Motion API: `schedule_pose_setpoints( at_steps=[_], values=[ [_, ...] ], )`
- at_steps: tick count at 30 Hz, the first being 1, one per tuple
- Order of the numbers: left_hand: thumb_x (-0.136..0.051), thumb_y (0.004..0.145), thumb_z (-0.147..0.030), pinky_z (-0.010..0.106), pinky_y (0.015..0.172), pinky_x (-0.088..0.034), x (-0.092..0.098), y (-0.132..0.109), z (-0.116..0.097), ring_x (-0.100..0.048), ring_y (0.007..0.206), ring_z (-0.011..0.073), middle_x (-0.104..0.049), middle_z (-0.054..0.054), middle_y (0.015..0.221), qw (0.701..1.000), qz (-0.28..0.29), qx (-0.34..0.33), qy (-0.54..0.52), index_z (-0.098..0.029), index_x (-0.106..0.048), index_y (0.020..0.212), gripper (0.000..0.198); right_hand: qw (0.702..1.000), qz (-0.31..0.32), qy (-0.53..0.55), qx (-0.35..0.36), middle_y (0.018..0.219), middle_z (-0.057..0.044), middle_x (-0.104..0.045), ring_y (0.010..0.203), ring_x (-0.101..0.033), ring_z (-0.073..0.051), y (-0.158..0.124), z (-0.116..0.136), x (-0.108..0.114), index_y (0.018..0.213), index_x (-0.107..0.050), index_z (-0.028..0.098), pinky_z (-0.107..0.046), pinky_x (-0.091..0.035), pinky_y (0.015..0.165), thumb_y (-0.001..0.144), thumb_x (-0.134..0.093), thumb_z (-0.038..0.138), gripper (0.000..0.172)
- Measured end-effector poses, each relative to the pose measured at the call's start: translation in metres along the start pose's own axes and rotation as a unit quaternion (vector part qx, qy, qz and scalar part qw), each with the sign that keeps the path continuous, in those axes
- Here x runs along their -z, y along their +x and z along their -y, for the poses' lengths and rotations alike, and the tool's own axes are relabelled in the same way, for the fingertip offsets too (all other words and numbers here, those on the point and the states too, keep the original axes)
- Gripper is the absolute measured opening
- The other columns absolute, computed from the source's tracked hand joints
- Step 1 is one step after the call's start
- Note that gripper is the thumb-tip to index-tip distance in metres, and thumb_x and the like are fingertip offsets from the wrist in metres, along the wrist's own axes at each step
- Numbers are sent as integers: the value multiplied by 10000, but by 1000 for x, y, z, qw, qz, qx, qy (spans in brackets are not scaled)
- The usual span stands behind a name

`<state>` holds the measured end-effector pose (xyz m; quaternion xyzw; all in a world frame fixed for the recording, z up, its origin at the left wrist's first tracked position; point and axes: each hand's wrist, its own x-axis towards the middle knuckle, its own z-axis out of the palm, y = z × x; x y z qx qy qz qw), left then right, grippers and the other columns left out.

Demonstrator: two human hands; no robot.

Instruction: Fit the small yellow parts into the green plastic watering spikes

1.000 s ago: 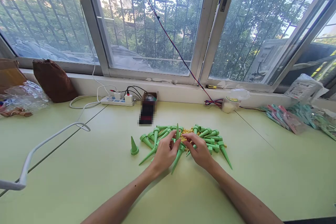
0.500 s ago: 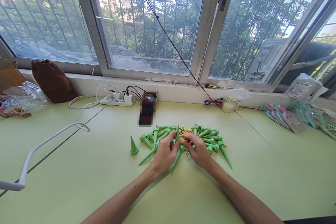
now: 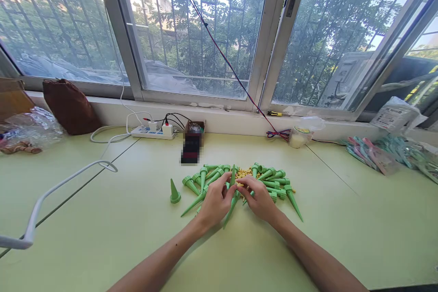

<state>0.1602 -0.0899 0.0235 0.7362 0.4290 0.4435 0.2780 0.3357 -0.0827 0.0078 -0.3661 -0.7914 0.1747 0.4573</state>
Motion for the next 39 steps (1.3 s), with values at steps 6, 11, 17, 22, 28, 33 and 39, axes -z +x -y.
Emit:
schedule_pose_setpoints(
  at_steps=[6,11,17,22,28,33,39],
  values=[
    [-486,962,-321,235,528,-342,0,0,0,-450,517,93,-628,7,883,1000,0,0,9,-203,-559,1090,189,1000,7,0,-1,864,-52,-640,737,-590,-189,0,0,0,1027,-656,205,-299,-487,685,1038,-497,333,204],
    [-492,964,-322,239,537,-350,-1,0,2,-445,521,97,-623,0,851,1000,-1,-3,18,-202,-561,1097,192,1000,19,-1,-9,857,-46,-630,747,-578,-187,-1,0,0,998,-651,207,-294,-469,697,1046,-478,331,217],
    [-500,961,-309,245,545,-349,0,-1,1,-438,522,98,-624,-2,854,1000,-2,-9,19,-202,-567,1108,194,999,31,1,-12,845,-45,-622,754,-562,-185,0,1,1,948,-637,197,-292,-442,703,1053,-462,319,238],
    [-503,970,-314,255,561,-365,0,-1,2,-456,540,110,-626,7,846,999,3,-14,29,-182,-577,1123,216,999,42,-2,-15,833,-44,-610,763,-550,-188,-1,-2,0,914,-613,196,-295,-424,707,1057,-438,319,258],
    [-505,972,-272,263,596,-384,0,-1,1,-508,577,131,-643,23,812,998,7,-31,62,-143,-591,1163,245,998,59,-13,-25,778,-21,-562,706,-502,-171,-3,-4,-1,829,-533,200,-280,-390,672,1059,-403,309,285],
    [-498,976,-253,268,620,-401,1,-3,-1,-543,618,143,-664,44,867,997,12,-38,63,-149,-591,1160,232,997,65,-25,-39,719,3,-510,647,-450,-157,-3,-4,-2,752,-428,214,-268,-344,621,1057,-379,302,321],
    [-492,978,-257,278,632,-415,0,-2,0,-576,678,167,-677,65,906,997,11,-42,68,-152,-592,1161,233,997,59,-21,-41,713,5,-517,644,-458,-154,-3,-4,-2,743,-428,215,-264,-347,616,1052,-389,292,321]
  ],
)
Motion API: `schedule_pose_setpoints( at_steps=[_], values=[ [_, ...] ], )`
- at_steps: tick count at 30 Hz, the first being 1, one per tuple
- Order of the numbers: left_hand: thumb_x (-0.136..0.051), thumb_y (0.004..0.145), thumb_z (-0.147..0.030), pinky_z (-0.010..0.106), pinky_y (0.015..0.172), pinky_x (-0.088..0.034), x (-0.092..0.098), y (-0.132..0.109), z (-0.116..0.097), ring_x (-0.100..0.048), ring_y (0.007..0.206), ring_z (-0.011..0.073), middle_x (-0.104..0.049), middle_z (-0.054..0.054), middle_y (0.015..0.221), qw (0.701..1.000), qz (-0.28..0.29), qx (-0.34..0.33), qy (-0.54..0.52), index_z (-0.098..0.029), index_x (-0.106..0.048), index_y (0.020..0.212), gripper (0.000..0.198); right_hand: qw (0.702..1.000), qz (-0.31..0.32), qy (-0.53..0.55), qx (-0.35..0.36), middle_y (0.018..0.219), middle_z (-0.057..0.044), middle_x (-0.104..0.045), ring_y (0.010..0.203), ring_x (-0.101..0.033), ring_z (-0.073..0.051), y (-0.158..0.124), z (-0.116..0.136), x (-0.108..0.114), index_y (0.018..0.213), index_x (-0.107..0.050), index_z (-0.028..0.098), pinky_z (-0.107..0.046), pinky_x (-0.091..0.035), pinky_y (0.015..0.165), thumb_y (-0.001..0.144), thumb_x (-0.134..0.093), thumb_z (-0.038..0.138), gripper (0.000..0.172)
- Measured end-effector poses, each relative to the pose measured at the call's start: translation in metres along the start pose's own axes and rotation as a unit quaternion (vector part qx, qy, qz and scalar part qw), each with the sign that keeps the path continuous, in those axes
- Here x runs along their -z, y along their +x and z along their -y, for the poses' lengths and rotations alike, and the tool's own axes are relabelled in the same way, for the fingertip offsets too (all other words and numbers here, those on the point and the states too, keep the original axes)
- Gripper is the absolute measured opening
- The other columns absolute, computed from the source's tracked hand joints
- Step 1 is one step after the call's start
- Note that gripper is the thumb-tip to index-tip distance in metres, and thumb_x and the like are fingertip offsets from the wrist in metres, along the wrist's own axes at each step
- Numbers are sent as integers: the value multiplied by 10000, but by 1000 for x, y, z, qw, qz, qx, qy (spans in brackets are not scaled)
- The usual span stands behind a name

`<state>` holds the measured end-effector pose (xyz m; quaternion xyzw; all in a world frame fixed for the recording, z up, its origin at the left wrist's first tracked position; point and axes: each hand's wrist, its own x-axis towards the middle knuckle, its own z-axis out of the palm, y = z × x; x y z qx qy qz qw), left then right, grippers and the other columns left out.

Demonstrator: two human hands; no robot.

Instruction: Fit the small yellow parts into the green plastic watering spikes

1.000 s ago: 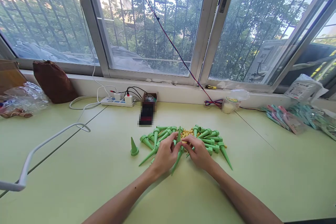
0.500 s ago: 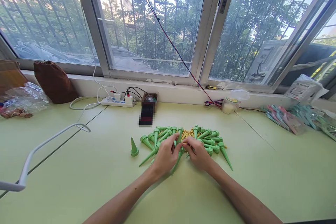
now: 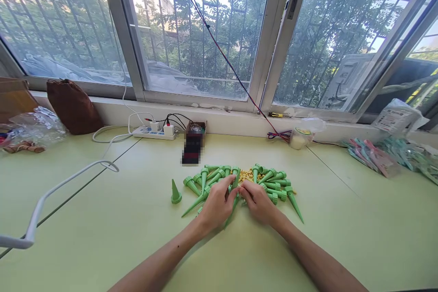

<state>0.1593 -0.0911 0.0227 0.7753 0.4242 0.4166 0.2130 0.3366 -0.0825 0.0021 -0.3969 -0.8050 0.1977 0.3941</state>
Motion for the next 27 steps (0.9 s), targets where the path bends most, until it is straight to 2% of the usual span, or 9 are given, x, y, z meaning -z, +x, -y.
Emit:
schedule_pose_setpoints(
  at_steps=[5,9,13,17,20,24,27],
  values=[
    [-505,968,-248,275,630,-416,0,2,1,-560,642,149,-676,48,883,1000,-8,1,-2,-154,-593,1157,229,1000,-16,10,7,724,0,-555,650,-487,-151,0,0,0,789,-523,199,-265,-376,622,1053,-425,288,295],
    [-524,949,-248,258,577,-387,2,4,0,-505,576,123,-663,23,850,999,-18,20,-25,-163,-593,1133,214,999,-28,25,17,824,-23,-620,696,-547,-157,0,2,0,968,-611,194,-263,-421,634,1034,-487,281,165],
    [-525,947,-275,241,512,-337,5,7,-2,-446,519,94,-658,14,880,997,-23,42,-66,-181,-594,1090,184,997,-58,42,27,907,-46,-640,695,-582,-162,0,0,-1,1117,-593,198,-264,-470,608,997,-552,288,154],
    [-537,941,-296,230,479,-317,5,9,-2,-433,495,76,-663,20,906,991,-27,68,-112,-180,-603,1082,195,996,-64,52,43,949,-58,-641,700,-597,-163,0,0,0,1162,-584,212,-263,-500,587,992,-553,272,182],
    [-549,936,-323,224,484,-357,6,10,-1,-485,510,78,-661,29,916,985,-28,87,-149,-174,-608,1079,215,995,-60,50,55,967,-60,-633,719,-608,-164,0,1,1,1187,-590,226,-263,-514,592,995,-551,254,197],
    [-562,932,-365,231,564,-468,7,11,0,-610,628,124,-650,38,913,974,-22,104,-199,-176,-605,1055,229,995,-55,47,63,1002,-67,-629,735,-610,-166,0,1,1,1200,-598,241,-258,-516,582,994,-561,240,210],
    [-578,922,-378,250,618,-513,7,12,1,-620,651,132,-646,44,929,969,-23,114,-217,-174,-604,1053,244,995,-55,44,67,1023,-73,-637,732,-607,-168,0,1,1,1192,-607,244,-266,-519,596,996,-560,235,201]
  ],
)
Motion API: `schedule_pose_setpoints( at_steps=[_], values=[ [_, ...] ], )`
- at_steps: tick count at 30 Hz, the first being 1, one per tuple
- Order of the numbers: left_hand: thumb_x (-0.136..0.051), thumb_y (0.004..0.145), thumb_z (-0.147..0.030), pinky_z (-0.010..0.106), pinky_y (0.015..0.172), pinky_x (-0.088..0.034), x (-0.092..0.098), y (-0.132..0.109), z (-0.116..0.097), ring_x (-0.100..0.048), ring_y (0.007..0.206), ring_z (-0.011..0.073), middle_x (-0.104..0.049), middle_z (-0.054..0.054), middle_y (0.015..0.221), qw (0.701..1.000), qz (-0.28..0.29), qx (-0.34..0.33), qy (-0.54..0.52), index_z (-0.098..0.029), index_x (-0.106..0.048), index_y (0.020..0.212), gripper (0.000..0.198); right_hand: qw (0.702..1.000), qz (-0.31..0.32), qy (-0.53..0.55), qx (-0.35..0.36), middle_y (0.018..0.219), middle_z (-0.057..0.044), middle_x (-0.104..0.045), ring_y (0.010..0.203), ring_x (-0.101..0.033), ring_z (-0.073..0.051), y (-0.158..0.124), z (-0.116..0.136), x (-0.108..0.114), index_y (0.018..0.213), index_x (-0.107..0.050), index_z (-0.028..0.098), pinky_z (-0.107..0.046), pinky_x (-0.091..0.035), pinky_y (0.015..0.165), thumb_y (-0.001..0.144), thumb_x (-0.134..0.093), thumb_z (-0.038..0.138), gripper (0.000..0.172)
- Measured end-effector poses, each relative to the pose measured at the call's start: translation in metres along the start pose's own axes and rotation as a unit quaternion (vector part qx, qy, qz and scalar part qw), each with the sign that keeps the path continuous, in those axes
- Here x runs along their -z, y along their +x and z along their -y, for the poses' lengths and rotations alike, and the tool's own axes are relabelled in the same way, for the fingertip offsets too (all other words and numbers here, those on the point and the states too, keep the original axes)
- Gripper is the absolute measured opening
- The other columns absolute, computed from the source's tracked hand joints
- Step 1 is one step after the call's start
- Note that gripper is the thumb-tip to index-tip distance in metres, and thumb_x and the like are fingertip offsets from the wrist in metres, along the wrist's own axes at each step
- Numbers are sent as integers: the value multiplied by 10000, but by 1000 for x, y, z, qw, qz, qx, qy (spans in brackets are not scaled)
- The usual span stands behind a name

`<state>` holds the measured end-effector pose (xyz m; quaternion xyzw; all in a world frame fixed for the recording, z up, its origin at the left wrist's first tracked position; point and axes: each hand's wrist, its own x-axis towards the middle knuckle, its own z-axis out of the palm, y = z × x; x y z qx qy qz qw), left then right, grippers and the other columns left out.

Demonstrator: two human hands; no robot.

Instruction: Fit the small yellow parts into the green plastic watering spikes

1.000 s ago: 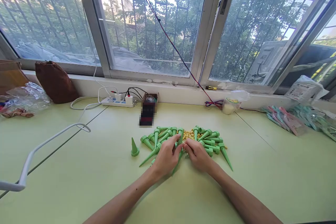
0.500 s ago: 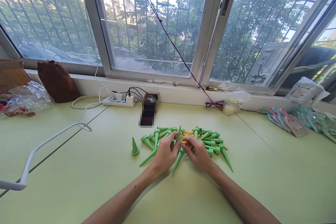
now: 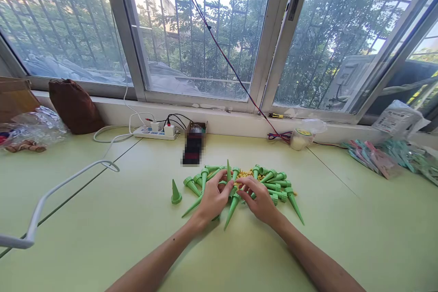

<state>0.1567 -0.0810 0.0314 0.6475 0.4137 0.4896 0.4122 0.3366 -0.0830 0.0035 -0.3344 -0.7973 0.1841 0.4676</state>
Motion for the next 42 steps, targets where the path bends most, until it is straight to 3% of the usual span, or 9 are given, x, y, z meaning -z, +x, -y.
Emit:
schedule_pose_setpoints(
  at_steps=[7,12,20,25,30,36,42],
  values=[
    [-575,924,-370,261,681,-543,0,0,2,-562,604,101,-638,37,945,1000,4,1,-3,-175,-607,1065,243,1000,-6,-9,4,990,-62,-636,736,-610,-173,1,-1,0,1165,-629,244,-277,-516,630,1000,-558,233,181],
    [-579,922,-382,253,646,-538,0,0,1,-596,649,126,-630,41,913,1000,3,2,-4,-166,-605,1068,262,1000,-11,-11,3,967,-65,-639,727,-609,-178,1,0,0,1146,-637,233,-291,-521,654,1006,-547,253,168],
    [-560,934,-350,239,596,-504,0,-1,0,-554,575,99,-646,40,905,1000,10,-21,14,-163,-616,1018,212,1000,-10,-7,10,917,-64,-630,725,-603,-188,3,4,2,1128,-643,222,-304,-523,659,1017,-519,287,178],
    [-562,930,-328,218,518,-430,0,-2,0,-547,555,94,-651,36,894,999,8,-27,42,-162,-614,1037,204,1000,-3,-14,12,920,-58,-629,748,-600,-187,1,0,1,1144,-641,224,-305,-513,687,1016,-533,270,174],
    [-533,940,-304,219,466,-321,0,-4,-3,-447,496,76,-622,6,845,993,2,-53,104,-172,-598,1012,165,1000,-2,-16,14,900,-59,-636,757,-608,-192,1,0,1,1129,-646,218,-307,-511,680,1021,-522,281,176],
    [-520,948,-283,250,545,-388,-1,-6,-6,-514,574,130,-626,10,784,980,-3,-93,178,-180,-609,1035,162,1000,3,-14,2,902,-69,-658,754,-613,-199,1,-1,1,1097,-649,217,-293,-503,620,1023,-510,301,178],
    [-522,949,-276,281,616,-449,-1,-8,-5,-550,610,159,-626,14,741,974,-6,-114,194,-183,-632,1068,187,1000,-1,-24,4,870,-60,-665,747,-611,-192,0,-3,0,1077,-659,206,-295,-495,657,1027,-504,301,189]
  ],
)
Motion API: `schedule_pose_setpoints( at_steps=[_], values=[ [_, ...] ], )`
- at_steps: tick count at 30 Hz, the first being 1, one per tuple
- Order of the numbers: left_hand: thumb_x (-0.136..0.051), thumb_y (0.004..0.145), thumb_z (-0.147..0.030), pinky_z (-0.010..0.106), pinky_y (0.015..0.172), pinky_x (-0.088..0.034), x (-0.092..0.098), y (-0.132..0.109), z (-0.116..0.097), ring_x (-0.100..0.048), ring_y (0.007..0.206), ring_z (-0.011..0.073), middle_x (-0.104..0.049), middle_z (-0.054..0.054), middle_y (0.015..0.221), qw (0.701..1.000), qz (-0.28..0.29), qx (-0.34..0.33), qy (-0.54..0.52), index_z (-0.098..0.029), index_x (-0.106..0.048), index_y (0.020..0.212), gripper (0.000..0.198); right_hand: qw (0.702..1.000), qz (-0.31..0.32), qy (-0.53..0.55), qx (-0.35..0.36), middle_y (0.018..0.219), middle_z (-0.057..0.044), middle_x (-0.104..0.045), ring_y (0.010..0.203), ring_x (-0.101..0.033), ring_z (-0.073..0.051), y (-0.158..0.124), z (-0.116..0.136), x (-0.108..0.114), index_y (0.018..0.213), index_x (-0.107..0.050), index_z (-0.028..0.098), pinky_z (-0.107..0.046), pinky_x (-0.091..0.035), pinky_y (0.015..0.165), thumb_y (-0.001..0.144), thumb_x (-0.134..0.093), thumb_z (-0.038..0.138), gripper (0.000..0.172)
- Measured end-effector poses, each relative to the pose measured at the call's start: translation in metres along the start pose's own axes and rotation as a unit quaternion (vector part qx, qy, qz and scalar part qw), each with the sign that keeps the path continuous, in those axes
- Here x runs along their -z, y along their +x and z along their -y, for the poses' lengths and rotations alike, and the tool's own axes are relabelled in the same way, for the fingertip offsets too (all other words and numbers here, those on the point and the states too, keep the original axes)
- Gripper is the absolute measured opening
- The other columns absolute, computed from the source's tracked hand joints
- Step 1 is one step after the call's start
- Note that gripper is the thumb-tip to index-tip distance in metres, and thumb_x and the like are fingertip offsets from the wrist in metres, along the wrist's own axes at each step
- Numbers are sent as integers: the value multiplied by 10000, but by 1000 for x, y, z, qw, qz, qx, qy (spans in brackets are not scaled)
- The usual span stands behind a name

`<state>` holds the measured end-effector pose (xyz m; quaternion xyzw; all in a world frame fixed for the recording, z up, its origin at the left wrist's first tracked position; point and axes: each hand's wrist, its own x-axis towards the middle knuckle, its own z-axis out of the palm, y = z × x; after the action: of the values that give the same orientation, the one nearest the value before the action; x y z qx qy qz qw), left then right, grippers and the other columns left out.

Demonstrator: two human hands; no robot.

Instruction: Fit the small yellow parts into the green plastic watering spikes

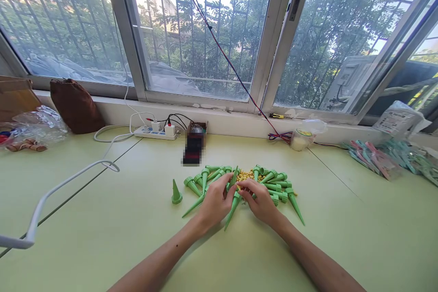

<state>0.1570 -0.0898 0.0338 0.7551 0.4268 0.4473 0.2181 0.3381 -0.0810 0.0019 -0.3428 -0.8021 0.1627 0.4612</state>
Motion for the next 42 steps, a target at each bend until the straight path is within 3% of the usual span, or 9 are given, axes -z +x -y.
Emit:
schedule_pose_setpoints(
  at_steps=[7,15,21,35,39,42],
  values=[
    [-552,928,-272,296,651,-475,0,-2,-1,-565,618,172,-636,25,736,1000,-9,-15,-6,-202,-663,1039,172,1000,0,0,-9,834,-54,-668,721,-612,-184,0,2,0,1033,-665,198,-292,-477,660,1039,-475,311,221],
    [-530,921,-226,319,684,-492,0,-4,-2,-611,714,211,-647,40,776,999,23,-21,17,-217,-639,1121,228,1000,-2,4,-29,792,-39,-665,659,-595,-173,-1,-1,-1,969,-651,208,-283,-467,626,1038,-473,334,230],
    [-505,926,-188,336,690,-497,-1,-5,-1,-621,732,218,-669,64,853,997,53,-36,32,-195,-598,1158,250,997,-6,31,-70,641,36,-518,542,-472,-150,-4,-2,-2,1011,-557,221,-257,-395,544,1039,-441,352,177],
    [-468,943,-154,321,695,-492,-3,-8,1,-604,708,189,-675,73,949,995,76,-56,34,-196,-573,1192,274,997,-5,38,-72,680,27,-520,568,-452,-142,-2,1,-2,939,-507,217,-249,-371,551,1029,-445,315,146],
    [-475,937,-159,300,649,-452,-3,-7,1,-549,640,167,-649,46,865,996,75,-45,22,-190,-582,1170,258,997,-7,34,-75,644,44,-493,539,-426,-131,-2,2,-2,960,-521,210,-242,-350,530,1031,-444,309,145],
    [-521,914,-195,272,577,-391,-3,-4,1,-487,585,146,-580,3,735,998,65,7,-10,-170,-595,1136,236,997,-15,24,-75,622,57,-471,521,-425,-127,-1,3,-2,1025,-550,200,-240,-357,528,1031,-457,313,147]
  ],
)
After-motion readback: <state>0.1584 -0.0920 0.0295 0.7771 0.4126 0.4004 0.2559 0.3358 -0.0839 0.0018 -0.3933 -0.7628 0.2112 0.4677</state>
